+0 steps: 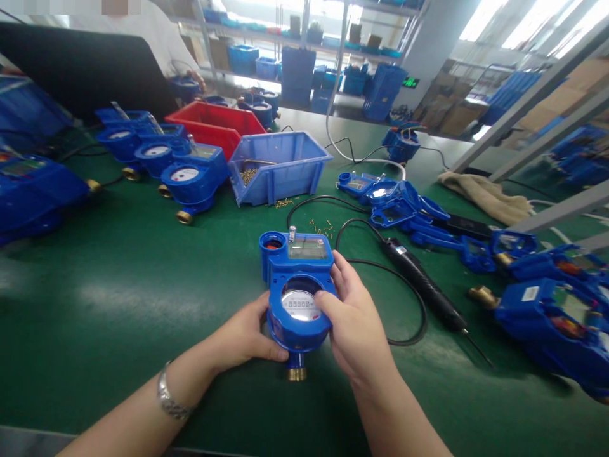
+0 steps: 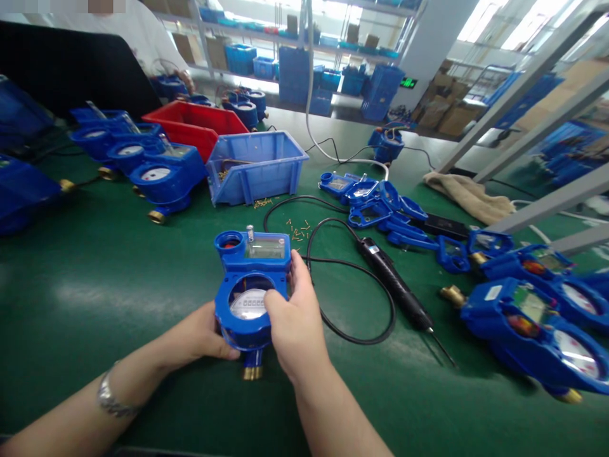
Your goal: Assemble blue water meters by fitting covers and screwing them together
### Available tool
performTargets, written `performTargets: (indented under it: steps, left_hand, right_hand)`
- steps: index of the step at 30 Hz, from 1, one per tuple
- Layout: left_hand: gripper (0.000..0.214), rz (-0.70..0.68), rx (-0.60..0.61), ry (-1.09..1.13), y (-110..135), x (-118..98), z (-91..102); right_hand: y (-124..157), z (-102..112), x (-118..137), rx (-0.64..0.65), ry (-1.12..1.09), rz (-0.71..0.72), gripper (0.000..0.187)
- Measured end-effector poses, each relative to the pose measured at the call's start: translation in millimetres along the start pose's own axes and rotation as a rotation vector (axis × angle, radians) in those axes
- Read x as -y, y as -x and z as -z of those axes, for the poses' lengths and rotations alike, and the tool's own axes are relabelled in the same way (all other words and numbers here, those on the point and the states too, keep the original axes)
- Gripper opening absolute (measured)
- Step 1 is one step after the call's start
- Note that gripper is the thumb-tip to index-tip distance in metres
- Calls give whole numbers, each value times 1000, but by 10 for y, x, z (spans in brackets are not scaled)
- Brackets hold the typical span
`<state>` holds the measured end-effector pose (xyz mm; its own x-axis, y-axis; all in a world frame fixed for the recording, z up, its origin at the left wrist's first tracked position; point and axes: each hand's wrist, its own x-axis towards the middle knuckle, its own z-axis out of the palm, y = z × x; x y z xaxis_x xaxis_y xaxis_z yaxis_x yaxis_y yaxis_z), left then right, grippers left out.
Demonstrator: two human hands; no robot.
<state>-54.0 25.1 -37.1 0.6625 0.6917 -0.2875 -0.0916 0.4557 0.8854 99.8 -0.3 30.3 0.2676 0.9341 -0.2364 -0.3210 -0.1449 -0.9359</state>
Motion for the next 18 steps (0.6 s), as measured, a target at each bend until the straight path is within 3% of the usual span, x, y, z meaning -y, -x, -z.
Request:
performTargets:
  steps: [2,5,7,10,13,18]
  left_hand:
    - [78,6,17,-83,-26,-16,33]
    - [78,1,67,-73,-41,-36,47]
    - [79,13,80,-60,-45,-46,49]
    - [79,23,95,-64,-55,-60,54]
    - [73,22,183,-37,-68,-84,65]
    - [69,15,217,-102,-87,-114,96]
  right_hand:
    - [-12,94,-17,65,-58,4,57]
    - [-19,354,-124,53,-182,-57,46]
    - [15,543,-228,53,-154,-105,52]
    - [136,684,-382,241,136,-112,66]
    - [269,583,-522,297,439,-64,77]
    - [315,241,-723,58,393,20,78]
